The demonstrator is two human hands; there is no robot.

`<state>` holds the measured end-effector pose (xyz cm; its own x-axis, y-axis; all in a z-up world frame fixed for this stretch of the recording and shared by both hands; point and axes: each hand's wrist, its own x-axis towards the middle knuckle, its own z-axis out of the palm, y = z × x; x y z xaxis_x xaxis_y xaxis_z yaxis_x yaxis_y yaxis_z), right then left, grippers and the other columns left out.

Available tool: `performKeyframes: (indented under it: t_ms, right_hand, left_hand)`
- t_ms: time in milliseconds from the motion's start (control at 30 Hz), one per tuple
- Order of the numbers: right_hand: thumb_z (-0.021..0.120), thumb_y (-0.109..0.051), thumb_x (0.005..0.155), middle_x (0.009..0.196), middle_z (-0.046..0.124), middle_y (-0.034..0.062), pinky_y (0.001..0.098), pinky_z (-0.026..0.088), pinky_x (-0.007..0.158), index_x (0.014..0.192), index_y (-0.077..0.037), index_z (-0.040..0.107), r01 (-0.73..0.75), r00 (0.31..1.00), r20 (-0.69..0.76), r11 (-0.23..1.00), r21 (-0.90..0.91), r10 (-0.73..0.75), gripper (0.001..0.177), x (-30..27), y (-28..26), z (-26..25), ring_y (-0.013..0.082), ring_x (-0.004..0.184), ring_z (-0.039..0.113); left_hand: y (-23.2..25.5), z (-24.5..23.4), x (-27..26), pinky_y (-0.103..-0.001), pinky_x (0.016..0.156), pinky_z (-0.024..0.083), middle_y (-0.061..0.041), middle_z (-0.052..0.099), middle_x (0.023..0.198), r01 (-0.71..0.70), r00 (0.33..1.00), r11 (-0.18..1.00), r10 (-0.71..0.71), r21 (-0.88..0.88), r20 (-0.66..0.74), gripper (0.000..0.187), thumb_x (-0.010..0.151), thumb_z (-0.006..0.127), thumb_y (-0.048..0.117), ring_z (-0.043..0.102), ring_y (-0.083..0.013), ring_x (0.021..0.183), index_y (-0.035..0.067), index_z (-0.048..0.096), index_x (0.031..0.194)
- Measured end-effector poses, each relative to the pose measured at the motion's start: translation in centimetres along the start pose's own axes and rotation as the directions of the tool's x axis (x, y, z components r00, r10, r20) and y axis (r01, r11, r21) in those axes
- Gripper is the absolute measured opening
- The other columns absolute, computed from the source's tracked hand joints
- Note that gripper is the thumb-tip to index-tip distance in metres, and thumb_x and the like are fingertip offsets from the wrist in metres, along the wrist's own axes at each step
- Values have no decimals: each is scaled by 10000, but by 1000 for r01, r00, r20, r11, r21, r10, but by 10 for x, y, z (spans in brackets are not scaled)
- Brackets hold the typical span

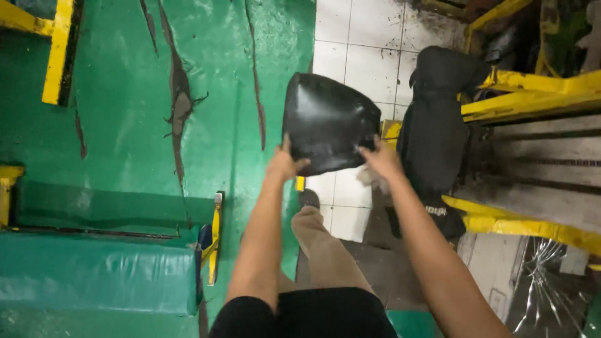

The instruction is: Spraying and wiping down various gym equipment and weight benches.

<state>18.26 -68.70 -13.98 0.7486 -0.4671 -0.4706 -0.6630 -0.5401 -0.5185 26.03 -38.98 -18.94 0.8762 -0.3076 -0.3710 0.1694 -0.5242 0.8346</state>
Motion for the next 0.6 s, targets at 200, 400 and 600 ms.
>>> performKeyframes:
  t_ms: [200,400,600]
  right_hand:
    - [779,-582,794,1198,662,289,487,516,884,1516,-12,424,96,991,-74,984,-153,-109,986,31,15,24,454,1074,646]
    - [799,-633,775,1136,713,270,464,551,909,1240,16,632,-32,999,-46,993,-113,27,815,52,45,20,406,1059,705]
    - [806,-583,784,1096,726,273,467,548,903,1200,10,649,55,998,27,979,-198,-50,740,24,56,25,416,1046,699]
  left_hand:
    - [22,22,7,-484,1089,450,-351,276,1581,354,928,886,-373,298,6,1299,800,890,363,502,-486,1328,321,-109,1629]
    - [11,20,-18,-477,1094,476,-302,434,1509,339,932,883,-363,324,15,1294,792,871,297,569,-461,1296,352,-91,1656]
    - [7,13,-32,-485,1115,428,-321,281,1587,372,912,862,-409,344,38,1320,777,889,286,468,-465,1375,376,-108,1637]
